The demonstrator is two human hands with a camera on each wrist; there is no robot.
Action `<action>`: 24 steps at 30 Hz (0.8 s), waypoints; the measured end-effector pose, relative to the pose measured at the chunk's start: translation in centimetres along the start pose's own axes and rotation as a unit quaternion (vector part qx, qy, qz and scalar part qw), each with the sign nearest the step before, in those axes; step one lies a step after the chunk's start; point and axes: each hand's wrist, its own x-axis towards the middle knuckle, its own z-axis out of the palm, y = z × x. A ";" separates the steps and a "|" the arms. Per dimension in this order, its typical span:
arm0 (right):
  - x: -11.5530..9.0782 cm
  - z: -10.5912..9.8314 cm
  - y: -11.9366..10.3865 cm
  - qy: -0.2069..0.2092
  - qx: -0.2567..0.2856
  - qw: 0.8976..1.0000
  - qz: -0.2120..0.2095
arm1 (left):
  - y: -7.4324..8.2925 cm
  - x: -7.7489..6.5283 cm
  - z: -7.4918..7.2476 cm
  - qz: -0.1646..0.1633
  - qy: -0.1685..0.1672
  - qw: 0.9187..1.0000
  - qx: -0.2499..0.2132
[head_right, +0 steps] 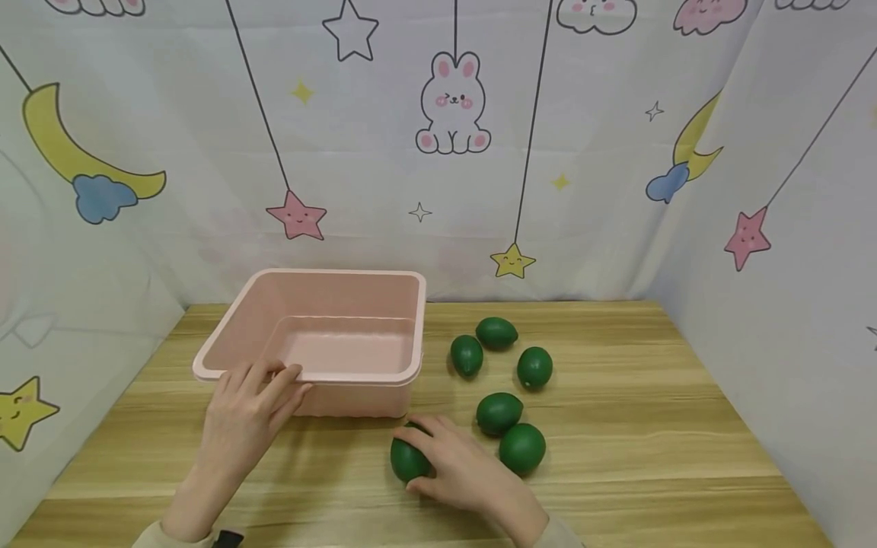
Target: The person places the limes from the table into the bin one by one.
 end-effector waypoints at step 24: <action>-0.1 -2.4 -0.9 0.032 -0.032 0.998 -0.034 | 0.0 0.1 -0.1 -0.006 -0.008 1.000 -0.009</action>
